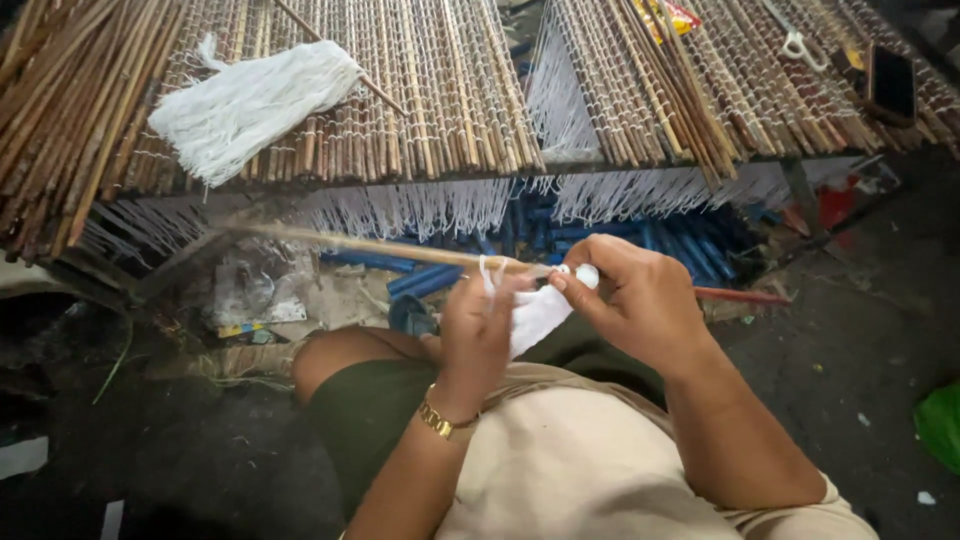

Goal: Tying multiple white strings onto a thin wooden stick at regular intervals

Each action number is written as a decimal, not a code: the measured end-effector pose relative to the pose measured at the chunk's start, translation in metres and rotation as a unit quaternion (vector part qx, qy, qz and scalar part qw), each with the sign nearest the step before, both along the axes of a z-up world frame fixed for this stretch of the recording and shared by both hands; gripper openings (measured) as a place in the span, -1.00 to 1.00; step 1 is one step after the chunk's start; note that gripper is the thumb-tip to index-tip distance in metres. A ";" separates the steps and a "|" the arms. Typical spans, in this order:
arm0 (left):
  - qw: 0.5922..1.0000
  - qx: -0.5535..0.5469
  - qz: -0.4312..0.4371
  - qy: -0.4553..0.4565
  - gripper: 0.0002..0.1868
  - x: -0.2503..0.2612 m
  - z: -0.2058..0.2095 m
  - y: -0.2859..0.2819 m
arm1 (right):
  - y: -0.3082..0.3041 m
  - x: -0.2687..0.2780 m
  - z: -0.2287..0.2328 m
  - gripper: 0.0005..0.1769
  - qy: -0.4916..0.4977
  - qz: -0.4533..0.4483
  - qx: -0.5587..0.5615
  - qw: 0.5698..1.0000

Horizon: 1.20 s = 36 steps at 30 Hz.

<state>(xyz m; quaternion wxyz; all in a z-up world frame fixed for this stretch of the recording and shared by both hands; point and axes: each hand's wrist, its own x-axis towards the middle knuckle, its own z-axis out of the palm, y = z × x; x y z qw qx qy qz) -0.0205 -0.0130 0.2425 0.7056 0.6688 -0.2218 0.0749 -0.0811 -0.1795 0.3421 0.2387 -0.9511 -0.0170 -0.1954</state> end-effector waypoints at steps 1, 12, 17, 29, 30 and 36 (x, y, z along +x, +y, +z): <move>1.000 0.002 -0.002 0.001 -0.75 -0.001 0.006 0.003 | -0.002 0.000 -0.001 -0.87 0.001 -0.002 0.002 1.000; 0.996 0.041 0.064 -0.043 -0.78 0.011 0.036 0.043 | -0.010 0.000 0.010 -0.88 -0.023 -0.001 -0.046 0.999; 0.990 -0.112 0.038 0.077 -0.75 0.016 0.018 0.038 | -0.012 0.000 0.006 -0.87 -0.019 -0.006 -0.015 1.000; 0.701 -0.593 -0.246 0.309 -0.65 0.020 0.011 -0.001 | -0.007 0.006 -0.020 -0.85 0.040 -0.070 -0.002 0.997; 0.693 -0.615 -0.241 0.289 -0.68 0.024 0.010 0.004 | -0.008 0.006 -0.022 -0.84 0.048 -0.093 -0.014 0.994; 0.673 -0.662 -0.292 0.154 -0.66 0.036 0.010 0.032 | -0.016 0.010 -0.017 -0.81 0.001 -0.077 -0.056 0.995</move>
